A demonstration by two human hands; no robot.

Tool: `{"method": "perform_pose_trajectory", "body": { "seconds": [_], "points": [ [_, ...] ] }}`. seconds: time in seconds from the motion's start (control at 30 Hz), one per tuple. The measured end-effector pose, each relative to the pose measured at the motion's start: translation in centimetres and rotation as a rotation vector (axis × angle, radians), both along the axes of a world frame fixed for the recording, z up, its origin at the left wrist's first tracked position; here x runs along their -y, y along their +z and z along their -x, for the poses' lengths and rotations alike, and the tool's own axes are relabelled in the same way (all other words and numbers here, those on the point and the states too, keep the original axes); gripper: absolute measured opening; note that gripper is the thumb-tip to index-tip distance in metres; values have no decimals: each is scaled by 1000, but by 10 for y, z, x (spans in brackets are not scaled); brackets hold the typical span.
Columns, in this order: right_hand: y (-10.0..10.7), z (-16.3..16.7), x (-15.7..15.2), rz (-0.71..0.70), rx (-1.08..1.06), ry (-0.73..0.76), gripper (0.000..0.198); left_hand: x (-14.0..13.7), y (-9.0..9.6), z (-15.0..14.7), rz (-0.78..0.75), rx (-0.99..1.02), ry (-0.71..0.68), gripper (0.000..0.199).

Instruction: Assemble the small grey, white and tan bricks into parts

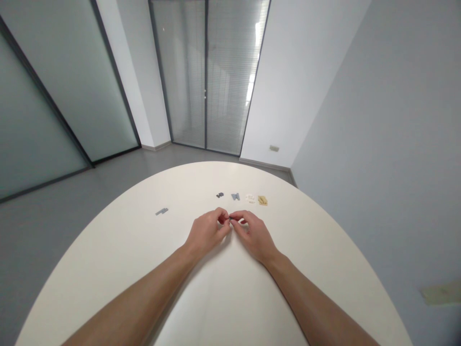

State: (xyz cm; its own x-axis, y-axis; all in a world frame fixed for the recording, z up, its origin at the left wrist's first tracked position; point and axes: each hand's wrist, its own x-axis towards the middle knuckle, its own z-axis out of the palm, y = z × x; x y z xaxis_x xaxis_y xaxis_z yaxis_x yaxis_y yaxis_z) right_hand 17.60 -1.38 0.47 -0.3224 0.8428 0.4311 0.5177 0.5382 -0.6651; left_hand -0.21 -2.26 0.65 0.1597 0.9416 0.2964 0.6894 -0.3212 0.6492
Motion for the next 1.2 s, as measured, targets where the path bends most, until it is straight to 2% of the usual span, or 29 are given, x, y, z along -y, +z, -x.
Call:
{"method": "perform_pose_trajectory", "body": {
  "seconds": [0.37,1.2],
  "points": [
    [-5,-2,-2,-10,14,10,26,-1,-1,0,-11,14,-6,8],
    [-5,-1,-3,7,-24,-17,12,3,6,0,11,-13,-33,10]
  ]
}}
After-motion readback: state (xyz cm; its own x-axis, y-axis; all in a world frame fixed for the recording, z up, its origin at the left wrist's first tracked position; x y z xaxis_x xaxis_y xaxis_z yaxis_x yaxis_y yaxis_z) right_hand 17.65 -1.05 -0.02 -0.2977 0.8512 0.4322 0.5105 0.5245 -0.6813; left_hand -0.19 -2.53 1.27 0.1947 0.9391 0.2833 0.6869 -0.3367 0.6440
